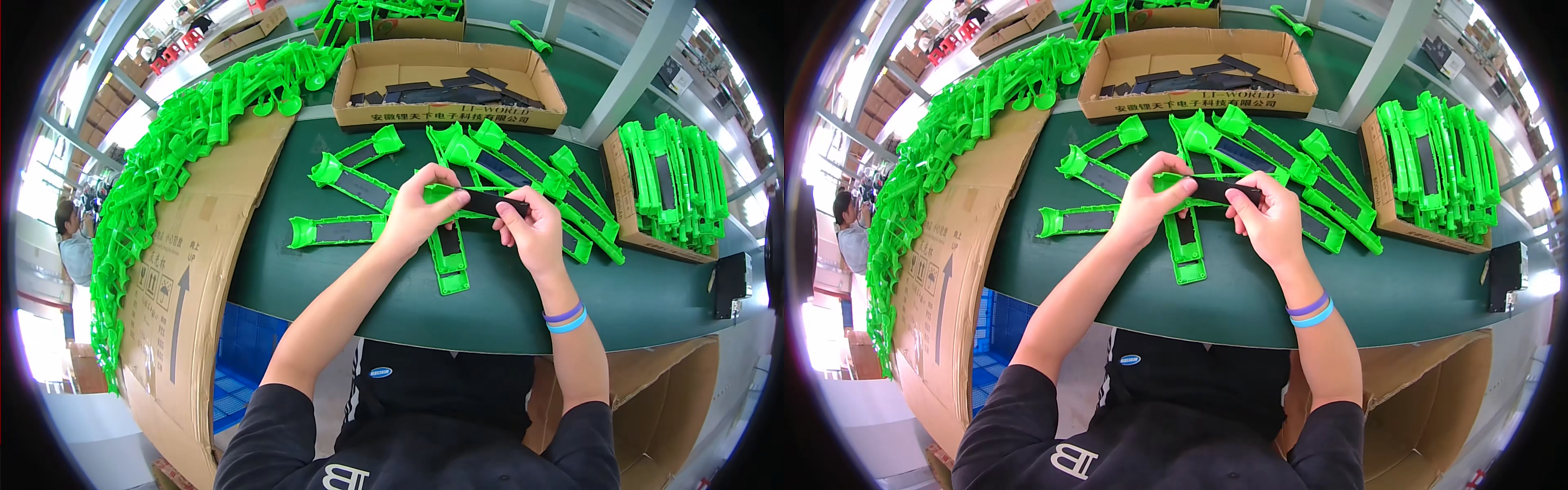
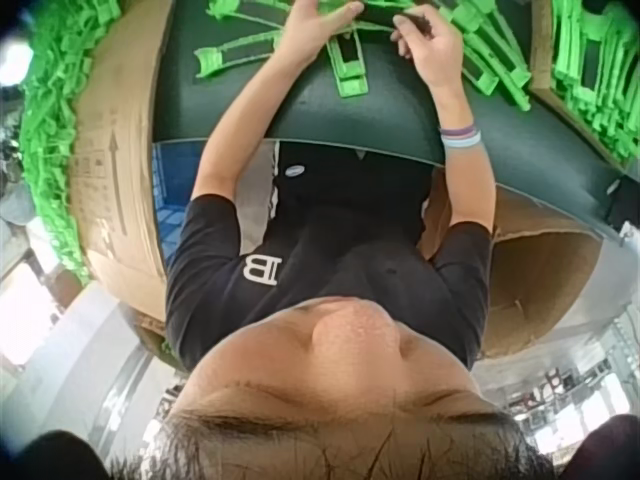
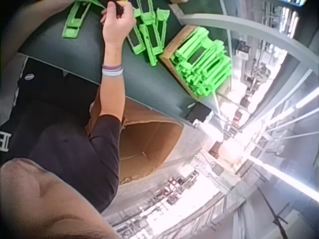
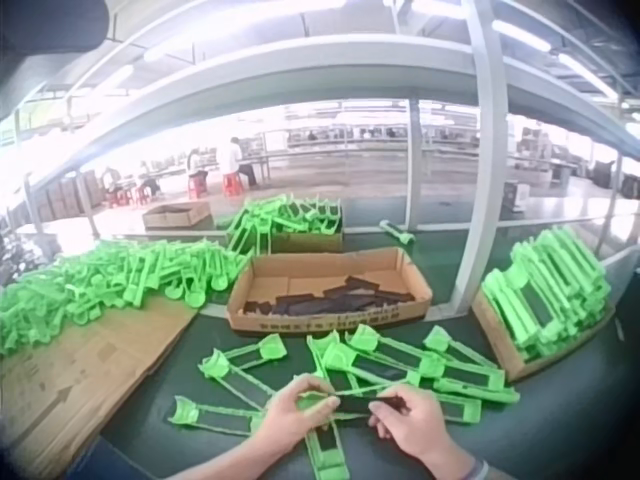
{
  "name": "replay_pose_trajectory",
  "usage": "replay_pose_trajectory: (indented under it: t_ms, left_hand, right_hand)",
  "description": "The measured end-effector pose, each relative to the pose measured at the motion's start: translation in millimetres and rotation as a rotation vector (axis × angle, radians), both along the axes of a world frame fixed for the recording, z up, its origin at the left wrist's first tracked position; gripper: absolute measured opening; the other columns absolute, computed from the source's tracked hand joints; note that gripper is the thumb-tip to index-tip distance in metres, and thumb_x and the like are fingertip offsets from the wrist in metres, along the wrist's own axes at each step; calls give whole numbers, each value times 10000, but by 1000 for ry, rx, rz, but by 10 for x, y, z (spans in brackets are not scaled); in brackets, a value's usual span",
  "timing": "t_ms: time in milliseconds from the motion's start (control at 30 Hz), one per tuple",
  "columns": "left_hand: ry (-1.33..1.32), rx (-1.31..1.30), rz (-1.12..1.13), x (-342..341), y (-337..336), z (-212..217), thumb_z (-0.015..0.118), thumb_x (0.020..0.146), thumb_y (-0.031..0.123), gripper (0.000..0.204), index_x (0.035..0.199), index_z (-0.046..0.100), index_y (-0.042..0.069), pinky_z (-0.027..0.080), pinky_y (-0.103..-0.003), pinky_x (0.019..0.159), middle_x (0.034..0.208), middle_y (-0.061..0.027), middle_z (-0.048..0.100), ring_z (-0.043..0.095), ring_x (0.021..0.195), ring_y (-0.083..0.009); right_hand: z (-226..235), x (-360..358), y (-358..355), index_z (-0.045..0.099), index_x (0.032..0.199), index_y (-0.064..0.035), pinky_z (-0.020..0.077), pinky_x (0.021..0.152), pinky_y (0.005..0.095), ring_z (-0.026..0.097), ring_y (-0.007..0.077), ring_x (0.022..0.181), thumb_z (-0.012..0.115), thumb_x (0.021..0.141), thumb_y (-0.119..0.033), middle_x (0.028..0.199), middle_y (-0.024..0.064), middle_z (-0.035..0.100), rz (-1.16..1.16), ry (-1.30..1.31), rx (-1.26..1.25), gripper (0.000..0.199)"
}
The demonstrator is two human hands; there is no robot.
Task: The person assembles solar flashlights by taking plastic casings and solar panels, fitting each solar panel into a casing slot, and pressing them into place by hand.
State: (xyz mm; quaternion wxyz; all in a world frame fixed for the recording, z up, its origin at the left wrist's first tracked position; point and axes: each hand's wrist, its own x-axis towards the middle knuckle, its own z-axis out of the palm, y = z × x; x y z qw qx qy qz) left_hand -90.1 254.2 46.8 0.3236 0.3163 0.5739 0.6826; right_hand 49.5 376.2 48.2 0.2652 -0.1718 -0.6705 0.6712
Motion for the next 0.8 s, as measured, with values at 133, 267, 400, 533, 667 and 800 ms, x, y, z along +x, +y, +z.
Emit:
replay_pose_trajectory:
  t_ms: [133,267,400,533,667,800]
  left_hand:
    - [-163,84,-7,-62,-9,-31,446,948,234,214,891,510,38,431,-255,523,820,-43,531,501,645,-97]
    - [-116,70,-4,-35,-25,-57,398,950,192,206,880,513,36,409,-249,509,769,-49,536,478,600,-89]
    - [-68,44,-12,-52,-14,-78,383,929,144,182,872,518,34,405,-245,509,759,-42,539,480,594,-88]
    - [-136,44,-5,-58,-1,-23,403,909,146,172,871,527,32,407,-258,513,761,-47,541,489,597,-99]
    - [-162,21,-9,-72,-23,-43,413,881,131,159,869,534,28,405,-264,514,754,-52,543,493,601,-110]
    - [-130,9,-4,-97,-23,-61,411,849,117,166,853,542,15,400,-261,514,740,-62,545,499,603,-117]
  right_hand:
    - [42,23,80,565,800,-15,320,398,194,451,49,445,607,841,-89,594,30,555,-39,-23,27,94]
    - [88,10,57,570,758,-10,310,388,196,430,47,412,615,827,-78,558,31,548,-33,-126,52,106]
    - [103,35,78,562,762,-5,312,385,203,432,50,410,614,825,-73,562,36,552,22,-175,10,107]
    - [99,32,96,564,780,-3,312,387,201,433,51,410,608,828,-69,565,42,554,21,-140,42,93]
    - [102,27,70,566,779,-4,312,387,201,431,51,411,608,828,-68,566,41,554,34,-134,13,91]
    - [99,26,53,566,775,-2,308,384,200,433,51,412,608,828,-67,569,39,555,31,-130,24,94]
